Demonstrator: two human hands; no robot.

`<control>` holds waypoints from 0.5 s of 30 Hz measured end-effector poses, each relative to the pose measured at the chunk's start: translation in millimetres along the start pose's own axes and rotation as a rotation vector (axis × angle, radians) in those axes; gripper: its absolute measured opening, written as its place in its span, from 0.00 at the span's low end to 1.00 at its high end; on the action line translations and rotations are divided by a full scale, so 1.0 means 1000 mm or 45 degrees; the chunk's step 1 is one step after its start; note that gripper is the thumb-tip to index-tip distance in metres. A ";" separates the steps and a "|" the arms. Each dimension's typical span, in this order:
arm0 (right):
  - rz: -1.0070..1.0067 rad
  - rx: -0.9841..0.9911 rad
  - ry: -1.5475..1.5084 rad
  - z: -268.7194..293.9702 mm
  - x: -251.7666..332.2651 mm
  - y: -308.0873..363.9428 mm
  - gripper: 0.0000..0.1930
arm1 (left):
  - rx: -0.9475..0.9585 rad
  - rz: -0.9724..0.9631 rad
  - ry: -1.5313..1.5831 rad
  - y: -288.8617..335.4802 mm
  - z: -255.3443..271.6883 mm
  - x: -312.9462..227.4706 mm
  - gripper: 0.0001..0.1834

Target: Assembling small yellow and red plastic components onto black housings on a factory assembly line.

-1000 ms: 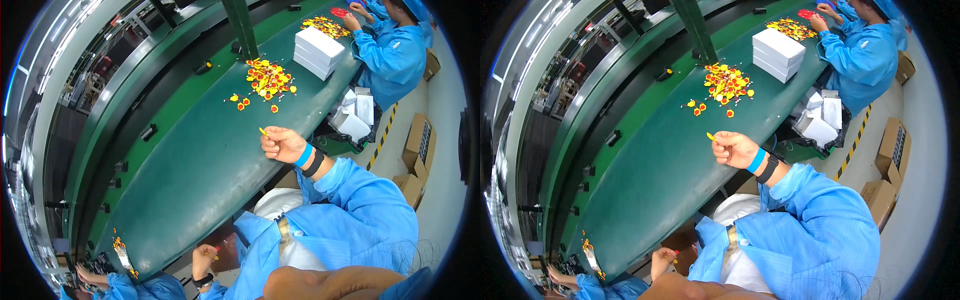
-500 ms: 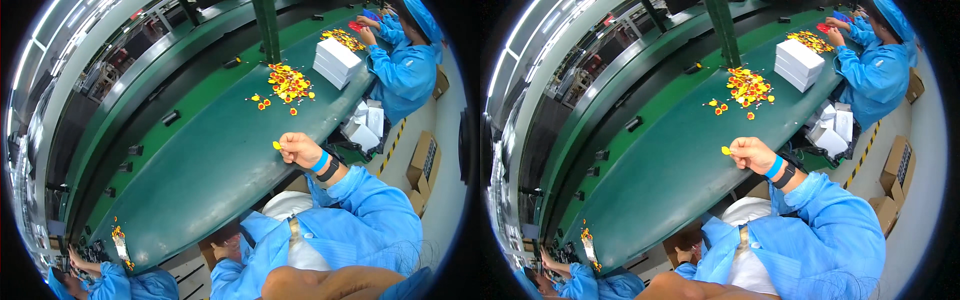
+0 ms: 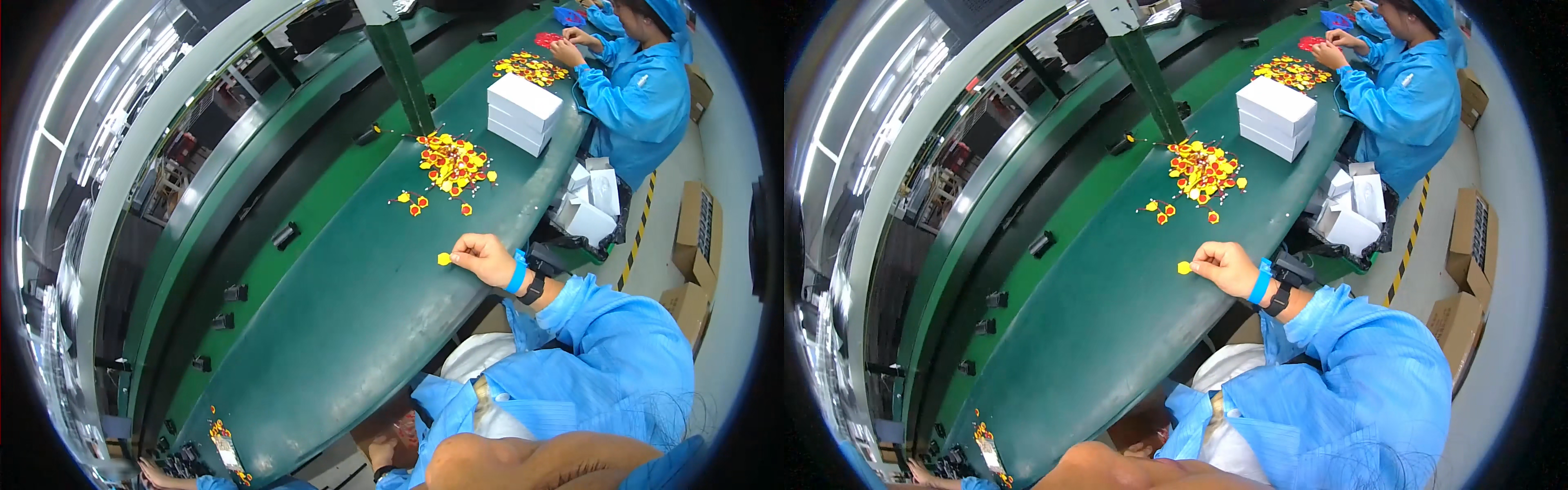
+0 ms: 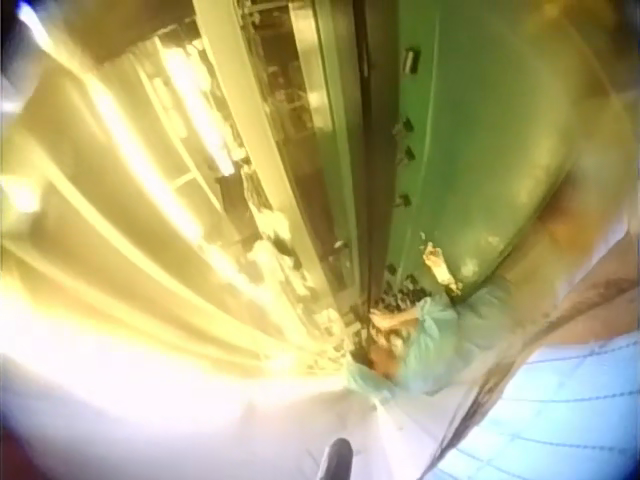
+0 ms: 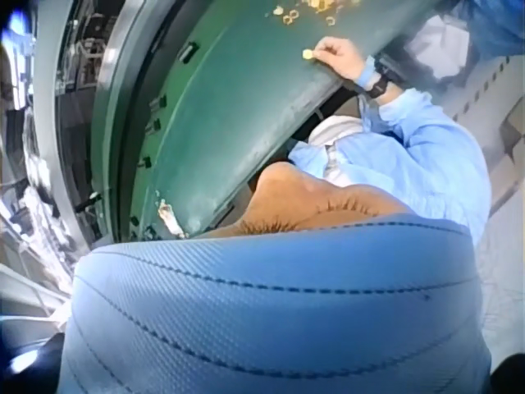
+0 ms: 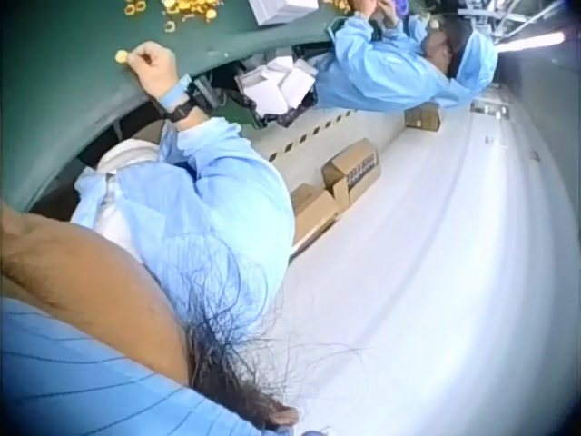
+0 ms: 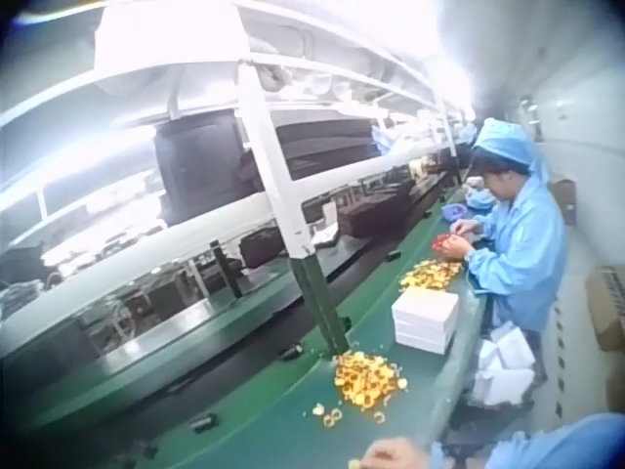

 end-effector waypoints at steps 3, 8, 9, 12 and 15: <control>0.050 0.020 -0.039 0.000 0.003 0.004 0.05 | 0.063 0.022 -0.063 0.062 0.040 -0.090 0.22; 0.063 0.116 -0.001 -0.010 0.009 -0.001 0.05 | 0.653 -0.172 -0.082 0.100 0.056 -0.173 0.19; 0.065 0.122 -0.043 -0.010 0.006 -0.001 0.06 | 0.665 -0.238 -0.014 0.111 0.072 -0.207 0.18; 0.190 0.135 0.243 -0.012 0.023 -0.002 0.06 | 0.499 -0.530 0.316 0.136 0.144 -0.305 0.17; 0.217 0.130 0.292 -0.012 0.026 0.001 0.06 | 0.017 -0.830 0.802 0.135 0.228 -0.372 0.16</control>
Point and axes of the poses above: each hand's wrist, its own y-axis away from the middle knuckle, its own z-axis out of the back of the hand, x = y × z, the point moved 10 cm from there along -y, towards the middle knuckle, and after that the axes turned 2 degrees about z, right-handed, at the moved point
